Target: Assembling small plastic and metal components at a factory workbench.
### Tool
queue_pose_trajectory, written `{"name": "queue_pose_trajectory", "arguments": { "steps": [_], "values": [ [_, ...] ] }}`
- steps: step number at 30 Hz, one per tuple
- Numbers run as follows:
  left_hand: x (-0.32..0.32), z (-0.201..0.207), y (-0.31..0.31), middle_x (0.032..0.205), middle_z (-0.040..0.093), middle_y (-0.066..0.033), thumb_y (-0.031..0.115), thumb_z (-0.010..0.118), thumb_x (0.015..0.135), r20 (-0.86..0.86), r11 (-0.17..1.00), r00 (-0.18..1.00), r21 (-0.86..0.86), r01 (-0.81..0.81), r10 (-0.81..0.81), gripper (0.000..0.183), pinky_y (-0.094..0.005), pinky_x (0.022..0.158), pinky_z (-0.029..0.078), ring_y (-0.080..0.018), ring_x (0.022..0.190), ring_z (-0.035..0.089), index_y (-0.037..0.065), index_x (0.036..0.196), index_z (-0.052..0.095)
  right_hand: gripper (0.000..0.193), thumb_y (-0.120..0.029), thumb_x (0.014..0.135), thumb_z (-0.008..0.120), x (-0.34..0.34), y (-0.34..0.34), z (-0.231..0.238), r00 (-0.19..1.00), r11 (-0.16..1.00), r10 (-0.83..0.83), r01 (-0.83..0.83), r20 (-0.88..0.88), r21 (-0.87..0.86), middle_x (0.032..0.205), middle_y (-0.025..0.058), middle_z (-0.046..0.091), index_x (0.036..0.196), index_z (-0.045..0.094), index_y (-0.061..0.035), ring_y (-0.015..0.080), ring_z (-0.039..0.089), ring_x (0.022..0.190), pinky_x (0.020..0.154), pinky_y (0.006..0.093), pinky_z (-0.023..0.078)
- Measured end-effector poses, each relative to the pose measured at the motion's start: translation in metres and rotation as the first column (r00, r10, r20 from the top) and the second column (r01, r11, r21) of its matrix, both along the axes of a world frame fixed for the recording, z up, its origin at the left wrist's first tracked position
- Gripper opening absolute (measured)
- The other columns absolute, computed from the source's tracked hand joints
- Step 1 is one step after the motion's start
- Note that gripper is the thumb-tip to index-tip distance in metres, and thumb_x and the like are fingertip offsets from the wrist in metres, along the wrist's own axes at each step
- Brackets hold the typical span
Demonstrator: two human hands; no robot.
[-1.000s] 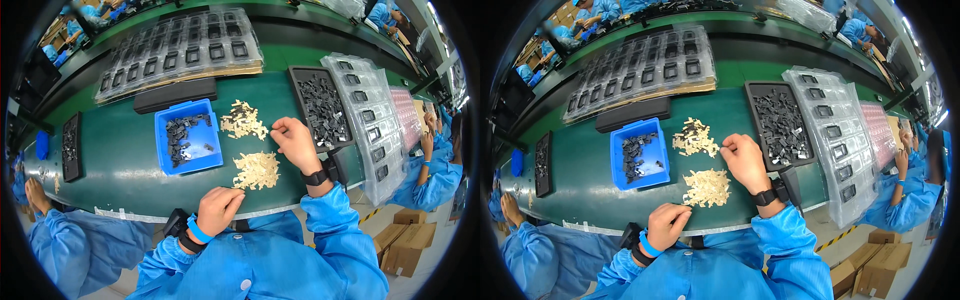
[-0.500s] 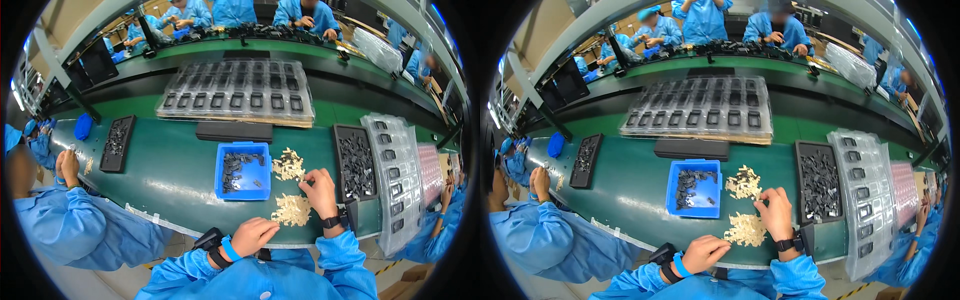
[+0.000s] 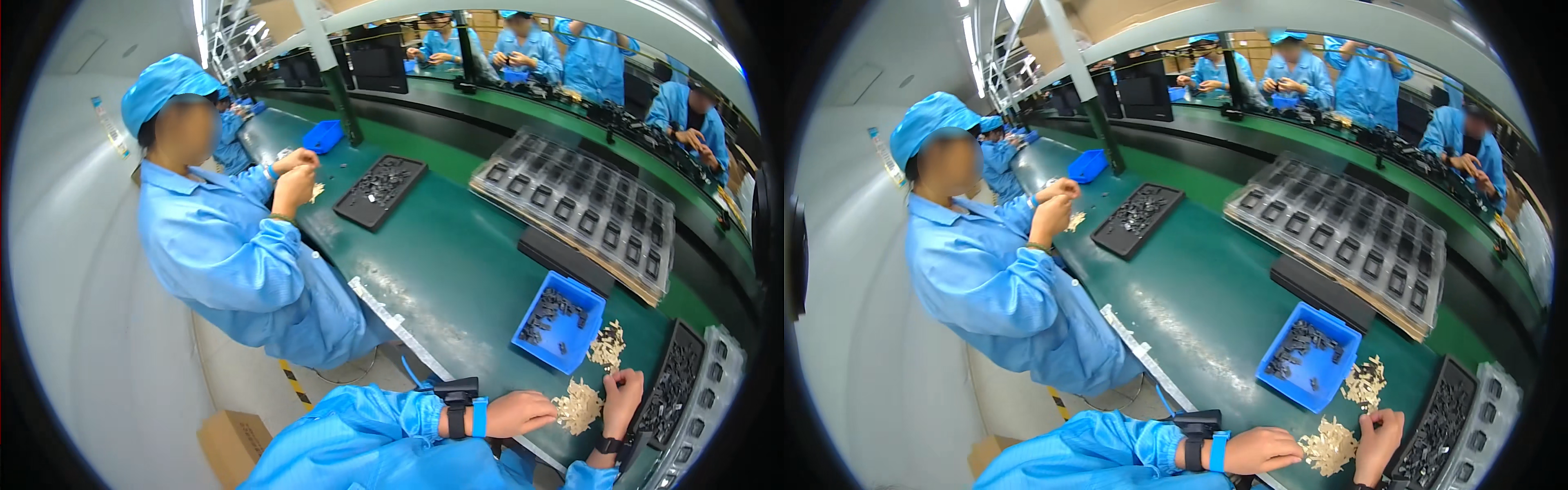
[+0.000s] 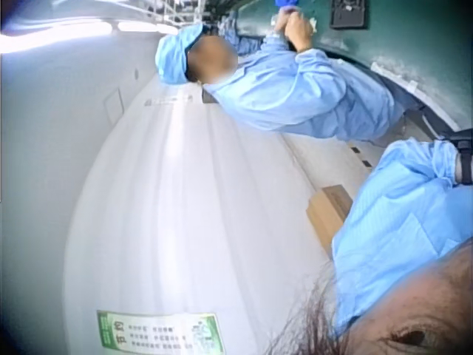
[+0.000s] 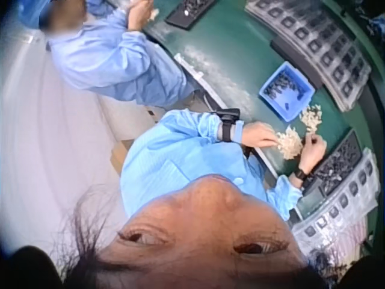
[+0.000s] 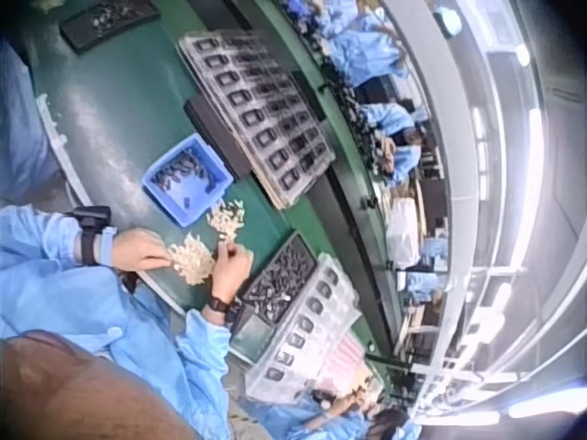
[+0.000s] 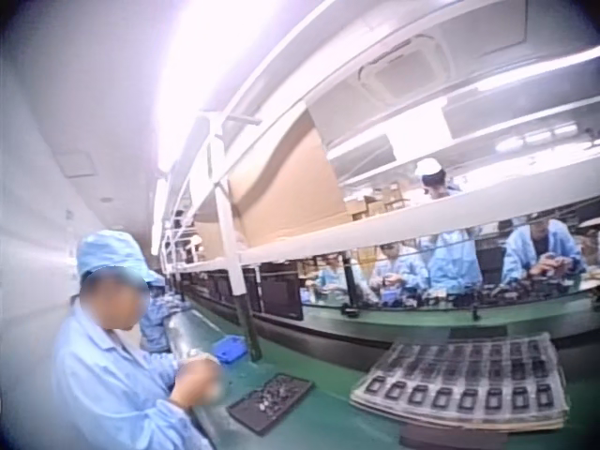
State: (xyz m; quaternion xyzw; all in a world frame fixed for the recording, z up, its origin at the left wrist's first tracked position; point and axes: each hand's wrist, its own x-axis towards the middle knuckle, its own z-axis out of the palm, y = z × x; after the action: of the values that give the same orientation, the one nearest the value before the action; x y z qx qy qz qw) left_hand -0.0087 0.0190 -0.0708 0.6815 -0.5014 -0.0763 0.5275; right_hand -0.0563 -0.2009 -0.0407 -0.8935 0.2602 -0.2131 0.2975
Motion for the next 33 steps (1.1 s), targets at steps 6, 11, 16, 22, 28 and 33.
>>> {"name": "queue_pose_trajectory", "arguments": {
  "steps": [6,11,16,22,28,33],
  "values": [
    [-0.001,0.005,0.006,0.083,0.058,-0.0107,0.015,0.053,0.09,-0.034,1.0,0.999,0.006,0.015,-0.015,0.015,-0.0387,0.07,0.046,-0.0301,0.078,0.054,0.001,0.091,0.058,0.02,0.0,0.068,0.068,0.002,-0.002,-0.012,0.998,0.994,0.038,-0.034,0.043,-0.103,0.075,0.0098,0.046,0.072,0.048,0.0008,0.0249,0.047,0.068,0.064,0.0344,0.04],
    [-0.008,0.005,0.003,0.083,0.058,-0.0108,0.015,0.053,0.089,-0.014,1.0,1.0,-0.007,0.009,-0.009,0.014,-0.0382,0.07,0.046,-0.0302,0.078,0.054,0.002,0.09,0.058,0.018,0.001,0.07,0.067,-0.004,-0.004,-0.009,1.0,0.997,0.022,-0.02,0.019,-0.07,0.072,0.0096,0.047,0.073,0.049,0.0014,0.0227,0.047,0.065,0.061,0.0332,0.04],
    [-0.006,0.003,-0.002,0.083,0.06,-0.0117,0.016,0.058,0.086,0.126,0.999,0.992,-0.047,0.016,-0.01,0.013,-0.0372,0.068,0.048,-0.0299,0.078,0.057,0.003,0.09,0.061,0.012,0.003,0.076,0.061,-0.011,-0.009,0.004,0.989,0.993,-0.022,0.005,0.144,0.122,0.068,0.0105,0.056,0.084,0.052,-0.0005,0.0156,0.053,0.062,0.058,0.0309,0.045],
    [0.003,0.023,0.01,0.078,0.065,-0.0118,0.009,0.064,0.081,-0.036,0.994,0.995,0.06,-0.091,0.094,0.008,-0.0353,0.064,0.049,-0.027,0.07,0.062,0.003,0.085,0.067,0.018,-0.001,0.078,0.062,0.009,0.006,0.018,0.964,0.992,-0.002,-0.032,0.265,0.123,0.076,0.011,0.064,0.095,0.063,-0.001,0.0198,0.063,0.067,0.063,0.0286,0.05],
    [-0.003,0.057,0.002,0.073,0.063,-0.0094,0.007,0.064,0.082,-0.432,0.984,0.887,0.124,-0.124,0.166,0.012,-0.0252,0.058,0.046,-0.0147,0.064,0.059,0.001,0.091,0.065,0.012,-0.004,0.087,0.059,-0.022,0.045,0.059,0.933,0.45,0.02,-0.33,0.36,0.83,0.084,0.0068,0.065,0.098,0.057,0.0006,0.0119,0.063,0.075,0.067,0.0241,0.052],
    [-0.002,0.054,-0.009,0.099,0.056,-0.0095,0.004,0.067,0.08,-0.545,0.982,0.823,0.005,-0.189,0.161,0.026,-0.0228,0.059,0.047,-0.009,0.066,0.055,-0.001,0.105,0.06,0.023,-0.006,0.089,0.056,-0.035,0.08,0.057,0.936,0.417,0.041,-0.335,0.35,0.845,0.089,0.0089,0.066,0.11,0.05,0.0008,0.011,0.063,0.075,0.067,0.0233,0.051]
  ]
}}
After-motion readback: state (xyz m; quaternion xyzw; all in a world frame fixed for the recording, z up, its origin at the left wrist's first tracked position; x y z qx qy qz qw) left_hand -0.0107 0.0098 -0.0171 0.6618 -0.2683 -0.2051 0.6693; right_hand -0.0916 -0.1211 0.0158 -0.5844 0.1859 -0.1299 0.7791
